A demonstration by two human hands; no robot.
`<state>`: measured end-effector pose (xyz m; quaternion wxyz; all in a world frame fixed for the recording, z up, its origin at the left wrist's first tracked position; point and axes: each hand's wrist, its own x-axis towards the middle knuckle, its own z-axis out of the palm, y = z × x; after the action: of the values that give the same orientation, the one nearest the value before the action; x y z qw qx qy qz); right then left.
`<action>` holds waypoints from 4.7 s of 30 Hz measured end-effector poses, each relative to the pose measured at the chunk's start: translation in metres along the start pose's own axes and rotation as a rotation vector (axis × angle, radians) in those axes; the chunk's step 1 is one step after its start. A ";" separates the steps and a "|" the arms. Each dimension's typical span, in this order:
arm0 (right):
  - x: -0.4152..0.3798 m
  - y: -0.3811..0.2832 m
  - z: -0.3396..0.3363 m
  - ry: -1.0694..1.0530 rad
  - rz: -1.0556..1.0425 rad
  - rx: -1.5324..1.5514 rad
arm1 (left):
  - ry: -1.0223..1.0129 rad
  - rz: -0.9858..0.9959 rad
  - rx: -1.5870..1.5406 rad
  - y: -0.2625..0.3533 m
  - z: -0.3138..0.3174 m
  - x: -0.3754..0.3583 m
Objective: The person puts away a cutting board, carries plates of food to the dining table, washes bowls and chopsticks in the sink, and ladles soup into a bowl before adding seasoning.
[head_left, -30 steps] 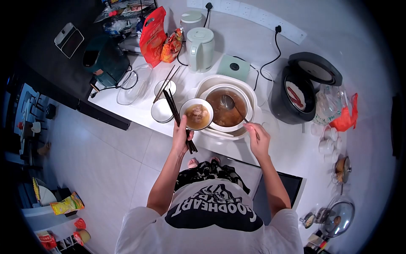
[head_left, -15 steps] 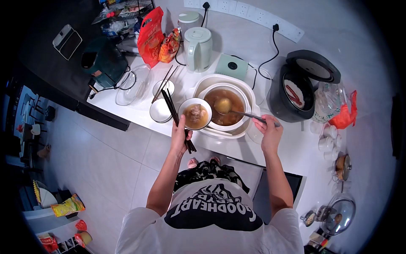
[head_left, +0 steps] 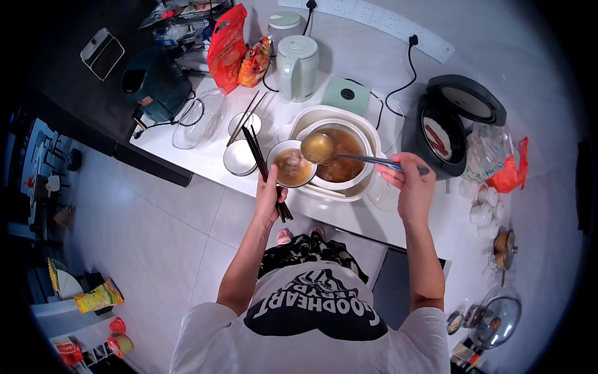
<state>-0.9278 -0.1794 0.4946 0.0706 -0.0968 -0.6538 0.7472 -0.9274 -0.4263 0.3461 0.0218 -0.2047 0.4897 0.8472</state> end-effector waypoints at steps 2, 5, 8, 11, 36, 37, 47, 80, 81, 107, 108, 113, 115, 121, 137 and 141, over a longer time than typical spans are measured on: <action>-0.003 0.005 0.006 -0.045 0.021 0.013 | -0.003 -0.006 -0.013 0.000 0.000 0.000; -0.013 0.011 0.016 -0.120 0.001 -0.041 | -0.001 -0.026 -0.036 0.000 -0.002 0.000; -0.022 0.021 0.016 -0.221 -0.083 -0.086 | 0.007 -0.032 -0.039 0.000 -0.001 -0.001; -0.028 0.031 0.004 -0.356 -0.350 -0.320 | 0.006 -0.033 -0.032 0.001 0.000 -0.001; 0.011 0.092 -0.025 0.132 0.015 0.048 | -0.005 -0.020 -0.012 0.002 -0.001 0.000; 0.011 0.088 -0.026 0.146 0.024 0.075 | -0.005 -0.018 -0.011 0.002 -0.001 -0.001; 0.000 0.017 -0.017 0.130 -0.039 0.059 | -0.007 0.011 0.023 0.004 0.002 -0.003; -0.005 0.131 -0.042 -0.199 -0.408 -0.477 | 0.001 -0.017 -0.027 0.006 -0.006 -0.007; -0.003 0.134 -0.042 -0.162 -0.291 -0.377 | -0.002 -0.016 -0.026 0.009 -0.006 -0.009; -0.035 0.110 0.065 -0.510 0.437 0.240 | -0.162 -0.144 0.012 0.050 -0.005 -0.041; -0.036 0.109 0.067 -0.486 0.429 0.217 | -0.160 -0.143 0.019 0.051 -0.006 -0.041; -0.043 0.111 0.072 -0.466 0.423 0.258 | -0.193 -0.160 0.059 0.054 -0.015 -0.038; -0.044 0.114 0.074 -0.454 0.415 0.309 | -0.172 -0.184 0.025 0.053 -0.020 -0.037; -0.056 0.108 0.067 -0.318 0.412 0.393 | -0.052 0.204 0.627 0.052 -0.063 0.026; -0.103 0.125 0.000 0.008 0.308 0.457 | 0.097 0.376 1.793 0.015 -0.096 0.149; -0.118 0.126 -0.017 0.092 0.286 0.497 | 0.072 0.381 1.735 0.024 -0.092 0.139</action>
<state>-0.8062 -0.2073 0.3735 0.0155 -0.2016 -0.4262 0.8817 -1.0301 -0.5386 0.2747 0.0124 -0.0578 0.9854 0.1599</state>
